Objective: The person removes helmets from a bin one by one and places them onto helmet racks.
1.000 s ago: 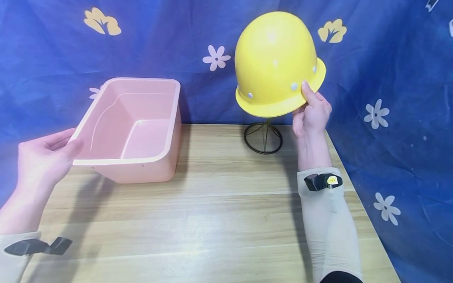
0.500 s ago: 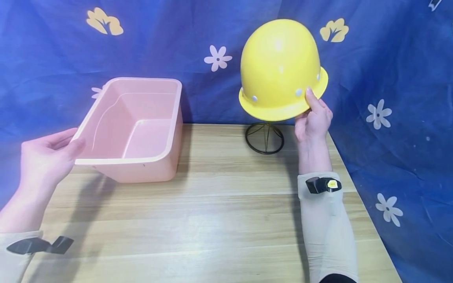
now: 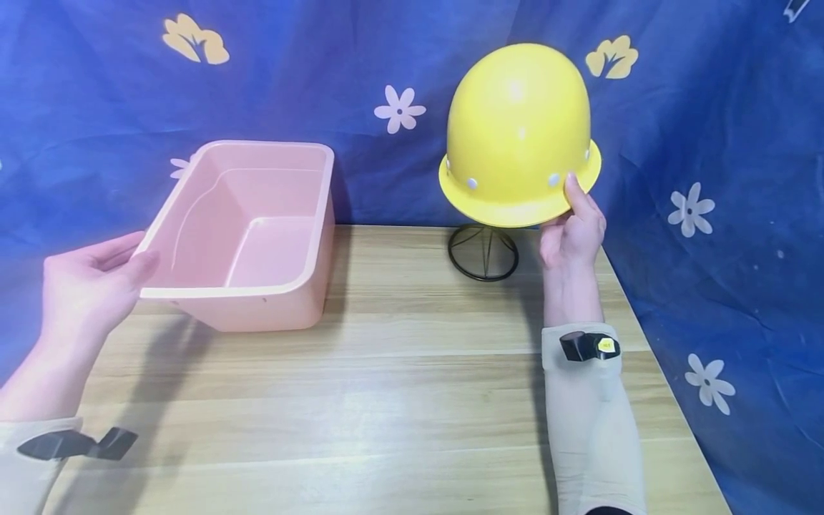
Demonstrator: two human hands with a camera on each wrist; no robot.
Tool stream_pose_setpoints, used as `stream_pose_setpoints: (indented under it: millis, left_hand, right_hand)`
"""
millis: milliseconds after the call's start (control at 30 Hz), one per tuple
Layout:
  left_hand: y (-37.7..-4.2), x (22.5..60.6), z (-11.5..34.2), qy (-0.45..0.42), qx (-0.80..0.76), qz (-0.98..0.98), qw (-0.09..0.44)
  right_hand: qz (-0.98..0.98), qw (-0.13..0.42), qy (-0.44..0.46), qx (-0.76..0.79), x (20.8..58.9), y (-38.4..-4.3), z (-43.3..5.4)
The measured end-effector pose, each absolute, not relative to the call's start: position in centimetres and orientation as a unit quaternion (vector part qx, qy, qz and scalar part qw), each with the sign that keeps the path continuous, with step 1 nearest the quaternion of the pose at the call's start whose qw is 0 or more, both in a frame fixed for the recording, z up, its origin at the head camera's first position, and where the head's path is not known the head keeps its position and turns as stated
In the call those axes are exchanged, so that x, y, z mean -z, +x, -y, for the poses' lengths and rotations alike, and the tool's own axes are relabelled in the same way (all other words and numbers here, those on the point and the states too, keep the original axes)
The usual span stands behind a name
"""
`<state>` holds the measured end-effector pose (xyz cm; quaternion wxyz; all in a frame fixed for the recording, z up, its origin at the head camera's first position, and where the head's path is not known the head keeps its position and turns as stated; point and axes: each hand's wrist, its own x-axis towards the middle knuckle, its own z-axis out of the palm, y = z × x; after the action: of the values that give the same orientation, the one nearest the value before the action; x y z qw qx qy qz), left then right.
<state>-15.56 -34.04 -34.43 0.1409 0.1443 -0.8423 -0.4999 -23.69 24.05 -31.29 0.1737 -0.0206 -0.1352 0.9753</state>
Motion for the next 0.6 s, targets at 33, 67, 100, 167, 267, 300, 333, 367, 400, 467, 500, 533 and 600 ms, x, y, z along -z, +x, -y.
stream_pose_setpoints:
  millis: [33,67,100,167,267,300,333,367,400,467,500,533,600]
  left_hand:
    - [-15.6,34.4,34.0,0.143,0.500,0.842,0.142]
    - [-15.6,34.5,34.0,0.141,0.501,0.842,0.143]
    - [-15.7,34.5,34.0,0.140,0.501,0.842,0.145]
    - [-15.7,34.6,34.0,0.140,0.500,0.842,0.146]
    - [-15.7,34.6,34.1,0.142,0.502,0.840,0.147]
    - [-15.8,34.7,34.1,0.143,0.503,0.840,0.148]
    - [-15.8,34.7,34.1,0.143,0.502,0.840,0.148]
    - [-15.8,34.7,34.2,0.143,0.502,0.840,0.149]
    - [-15.8,34.7,34.2,0.142,0.503,0.839,0.149]
    - [-15.8,34.8,34.2,0.143,0.503,0.839,0.150]
    - [-15.7,34.8,34.3,0.144,0.504,0.838,0.151]
    - [-15.6,34.8,34.3,0.145,0.505,0.838,0.151]
    - [-15.5,34.8,34.4,0.148,0.504,0.838,0.151]
  right_hand:
    - [0.134,0.173,-0.021,-0.976,31.4,-23.6,-24.1]
    - [0.132,0.172,-0.022,-0.976,31.4,-23.6,-24.2]
    - [0.132,0.170,-0.021,-0.976,31.5,-23.6,-24.2]
    - [0.133,0.167,-0.017,-0.977,31.7,-23.6,-24.2]
    - [0.127,0.154,-0.019,-0.980,31.9,-23.7,-24.1]
    - [0.125,0.150,-0.019,-0.981,32.1,-23.8,-24.1]
    - [0.120,0.145,-0.019,-0.982,32.2,-23.8,-24.0]
    - [0.114,0.141,-0.021,-0.983,32.2,-23.8,-24.0]
    - [0.109,0.137,-0.021,-0.984,32.3,-23.8,-24.0]
    - [0.102,0.128,-0.017,-0.986,32.4,-23.9,-23.9]
    - [0.098,0.125,-0.015,-0.987,32.5,-23.9,-23.9]
    - [0.095,0.122,-0.014,-0.988,32.6,-23.9,-23.8]
    - [0.086,0.116,-0.013,-0.989,32.8,-24.0,-23.8]
